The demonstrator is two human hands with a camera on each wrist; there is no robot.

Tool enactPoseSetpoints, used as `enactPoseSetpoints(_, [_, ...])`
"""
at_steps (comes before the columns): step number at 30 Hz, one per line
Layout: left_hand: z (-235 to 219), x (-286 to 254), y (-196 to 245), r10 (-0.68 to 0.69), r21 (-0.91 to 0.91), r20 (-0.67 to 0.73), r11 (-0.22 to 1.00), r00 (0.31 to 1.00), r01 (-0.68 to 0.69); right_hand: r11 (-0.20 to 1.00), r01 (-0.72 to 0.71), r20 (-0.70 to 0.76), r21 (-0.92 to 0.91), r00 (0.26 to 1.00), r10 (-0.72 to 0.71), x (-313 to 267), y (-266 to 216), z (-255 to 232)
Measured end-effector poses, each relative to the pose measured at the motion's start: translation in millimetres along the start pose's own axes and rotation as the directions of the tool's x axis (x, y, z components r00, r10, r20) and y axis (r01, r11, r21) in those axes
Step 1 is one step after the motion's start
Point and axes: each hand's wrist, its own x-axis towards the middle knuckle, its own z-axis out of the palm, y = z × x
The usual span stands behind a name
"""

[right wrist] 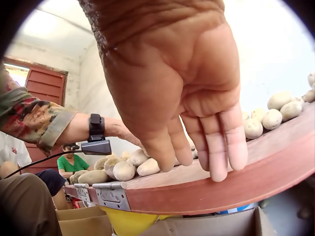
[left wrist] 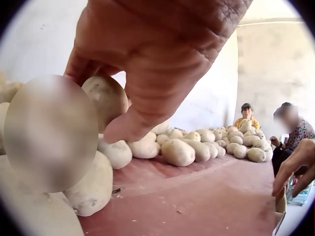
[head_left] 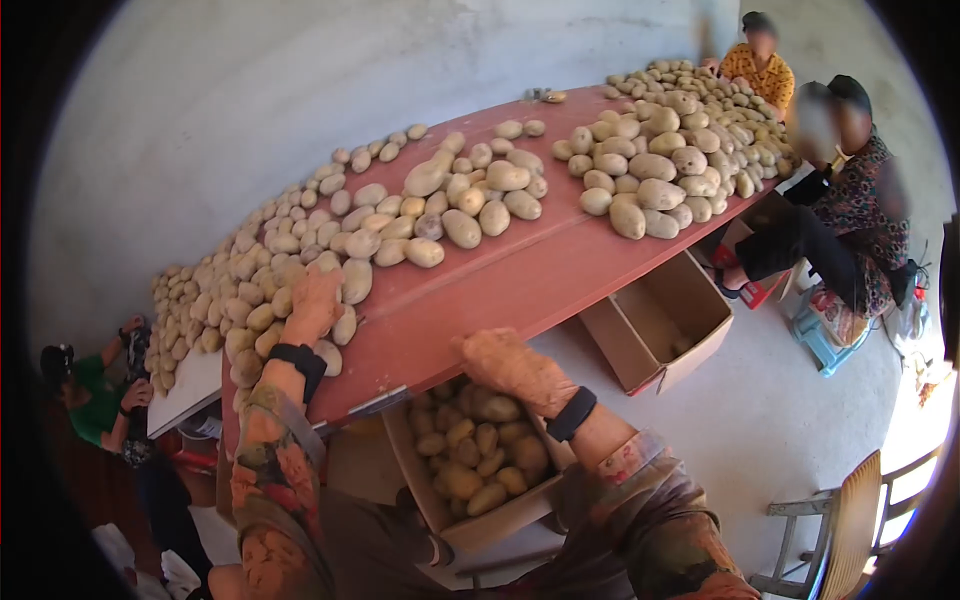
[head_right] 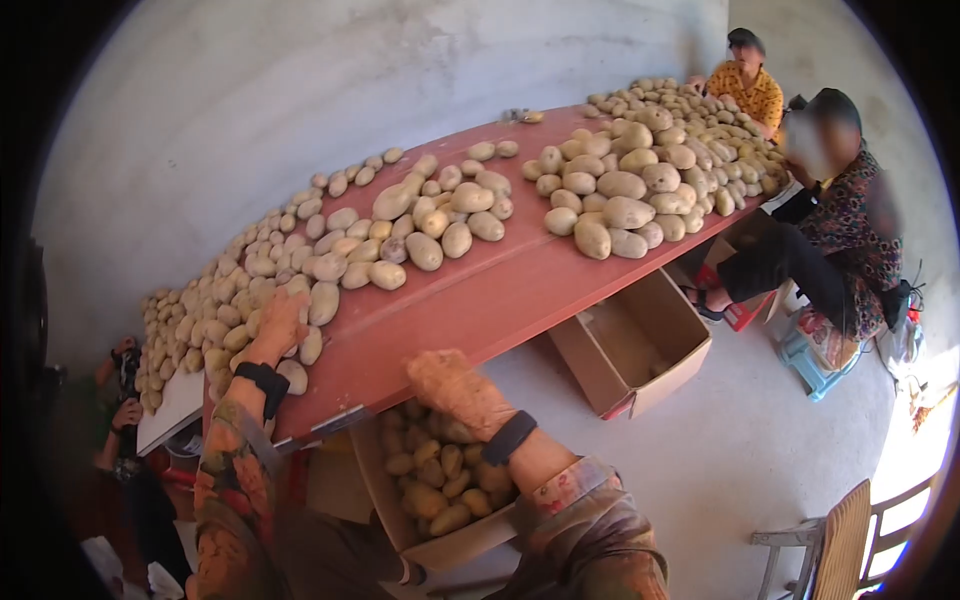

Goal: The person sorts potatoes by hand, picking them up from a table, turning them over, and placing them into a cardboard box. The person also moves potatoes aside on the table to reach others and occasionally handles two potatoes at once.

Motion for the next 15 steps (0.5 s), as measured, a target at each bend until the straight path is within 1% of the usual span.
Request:
enactPoseSetpoints(1, [-12,-1,10,-0.045,-0.022,0.062,0.999,0.997,0.046,0.999,-0.009,-0.006,-0.038,1.0,0.009,-1,2,-1])
enactPoseSetpoints(4, [-59,-21,48,-0.104,-0.207,-0.06,0.974,0.993,0.09,0.996,-0.074,-0.004,-0.043,0.997,0.074,2,5,-13])
enactPoseSetpoints(5, [-68,-31,59,-0.138,-0.472,0.047,0.87,0.989,0.143,0.994,-0.095,0.006,-0.055,0.995,0.095,3,6,-17])
enactPoseSetpoints(6, [-75,-42,69,-0.147,-0.695,0.153,0.687,0.977,0.212,0.991,-0.112,0.015,-0.074,0.993,0.113,4,8,-21])
enactPoseSetpoints(7, [-77,-50,80,-0.128,-0.851,0.248,0.445,0.96,0.278,0.987,-0.127,0.019,-0.099,0.991,0.13,6,9,-24])
enactPoseSetpoints(8, [-74,-62,93,-0.119,-0.924,0.302,0.208,0.946,0.322,0.986,-0.131,-0.005,-0.105,0.991,0.131,7,9,-26])
enactPoseSetpoints(9, [-69,-78,109,-0.094,-0.937,0.349,-0.041,0.932,0.347,0.984,-0.137,-0.033,-0.113,0.99,0.134,8,9,-29])
enactPoseSetpoints(10, [-64,-95,124,-0.056,-0.888,0.39,-0.287,0.919,0.359,0.982,-0.145,-0.058,-0.121,0.989,0.139,7,8,-30])
enactPoseSetpoints(12, [-43,-125,150,-0.009,-0.796,0.41,-0.491,0.912,0.353,0.987,-0.143,-0.069,-0.067,0.988,0.138,7,12,-26])
enactPoseSetpoints(14, [-24,-155,176,-0.01,-0.653,0.532,-0.642,0.847,0.403,0.99,-0.132,-0.077,-0.056,0.989,0.128,8,13,-22])
enactPoseSetpoints(15, [-10,-166,182,-0.011,-0.609,0.594,-0.659,0.804,0.441,0.989,-0.125,-0.08,-0.077,0.99,0.119,7,9,-20])
